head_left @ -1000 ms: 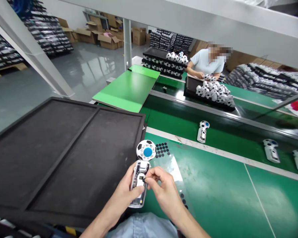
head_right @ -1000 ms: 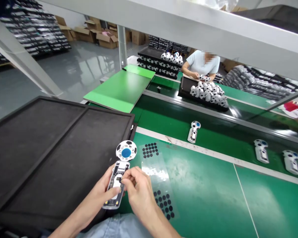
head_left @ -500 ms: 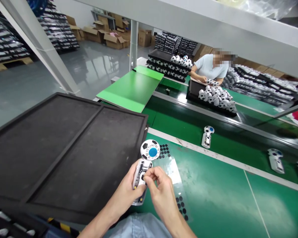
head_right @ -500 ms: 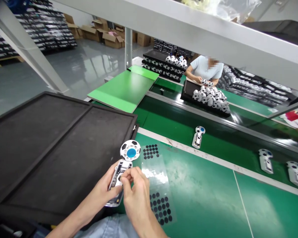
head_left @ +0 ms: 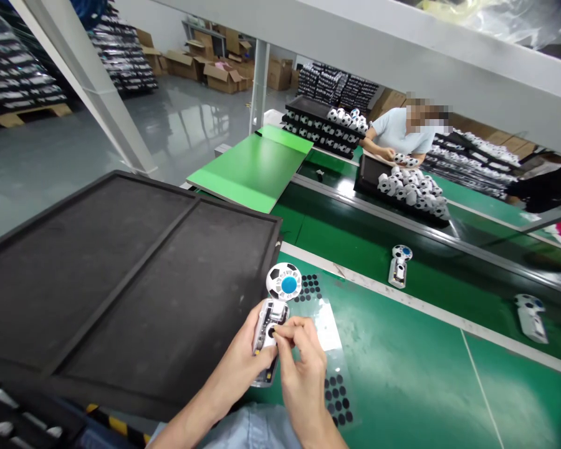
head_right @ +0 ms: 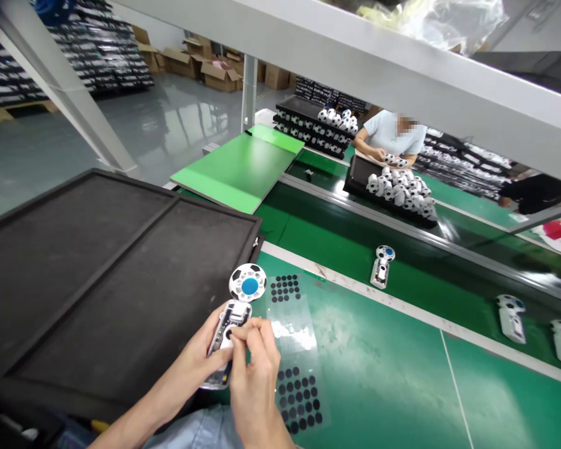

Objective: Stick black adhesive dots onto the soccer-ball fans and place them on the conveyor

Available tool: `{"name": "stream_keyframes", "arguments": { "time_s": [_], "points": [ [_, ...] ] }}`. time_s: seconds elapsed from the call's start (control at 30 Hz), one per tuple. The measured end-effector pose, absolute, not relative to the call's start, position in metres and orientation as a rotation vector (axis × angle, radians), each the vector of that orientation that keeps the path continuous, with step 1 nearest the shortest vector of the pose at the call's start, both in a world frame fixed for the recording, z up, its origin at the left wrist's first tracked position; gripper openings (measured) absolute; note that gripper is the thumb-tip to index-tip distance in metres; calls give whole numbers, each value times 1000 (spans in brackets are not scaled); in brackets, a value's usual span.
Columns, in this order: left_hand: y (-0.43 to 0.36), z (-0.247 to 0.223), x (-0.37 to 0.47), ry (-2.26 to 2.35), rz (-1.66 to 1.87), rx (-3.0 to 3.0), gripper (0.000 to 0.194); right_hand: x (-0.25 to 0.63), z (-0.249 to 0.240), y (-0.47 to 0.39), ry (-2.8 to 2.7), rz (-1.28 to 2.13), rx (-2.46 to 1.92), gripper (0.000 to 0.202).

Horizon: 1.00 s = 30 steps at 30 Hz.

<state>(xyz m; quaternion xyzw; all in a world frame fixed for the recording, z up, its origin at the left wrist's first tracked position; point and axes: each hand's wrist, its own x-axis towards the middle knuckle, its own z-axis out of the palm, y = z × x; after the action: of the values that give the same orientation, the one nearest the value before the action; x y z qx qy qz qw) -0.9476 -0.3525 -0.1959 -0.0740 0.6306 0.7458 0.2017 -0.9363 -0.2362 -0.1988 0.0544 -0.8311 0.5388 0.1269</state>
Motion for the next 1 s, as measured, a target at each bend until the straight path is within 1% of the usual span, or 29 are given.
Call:
{"name": "stream_keyframes", "arguments": {
  "time_s": [0.1, 0.2, 0.3, 0.4, 0.47, 0.57, 0.67, 0.73, 0.8, 0.87, 0.93, 1.0],
  "points": [
    [-353, -194, -949, 1760, 2100, -226, 66, -935, -202, -236, -2403, 1511, 242, 26],
    [-354, -195, -947, 1730, 2138, -238, 65, -934, -208, -233, -2372, 1442, 338, 37],
    [-354, -197, -944, 1658, 2187, -273, 60, -933, -215, -226, -2364, 1403, 393, 48],
    [-354, -200, -944, 1671, 2195, -286, 55, -929, -220, -224, -2397, 1426, 433, 51],
    [-356, -202, -947, 1691, 2200, -269, 57, -925, -222, -228, -2419, 1575, 360, 47],
    [-359, -204, -951, 1669, 2228, -255, 60, -917, -222, -239, -2405, 1977, 112, 39],
    [-360, -202, -953, 1656, 2272, -316, 57, -912, -223, -248, -2313, 2270, -28, 40],
    [-360, -202, -954, 1602, 2307, -390, 56, -911, -228, -252, -2161, 2399, -51, 47],
    [-358, -203, -956, 1572, 2315, -479, 56, -911, -238, -254, -2005, 2505, -106, 62],
    [-352, -206, -959, 1603, 2297, -565, 55, -910, -253, -254, -1977, 2582, -200, 73],
    [-338, -208, -962, 1674, 2257, -562, 51, -911, -267, -246, -2101, 2559, -360, 77],
    [-321, -205, -966, 1768, 2202, -477, 51, -917, -279, -227, -2278, 2414, -539, 82]
  ]
}}
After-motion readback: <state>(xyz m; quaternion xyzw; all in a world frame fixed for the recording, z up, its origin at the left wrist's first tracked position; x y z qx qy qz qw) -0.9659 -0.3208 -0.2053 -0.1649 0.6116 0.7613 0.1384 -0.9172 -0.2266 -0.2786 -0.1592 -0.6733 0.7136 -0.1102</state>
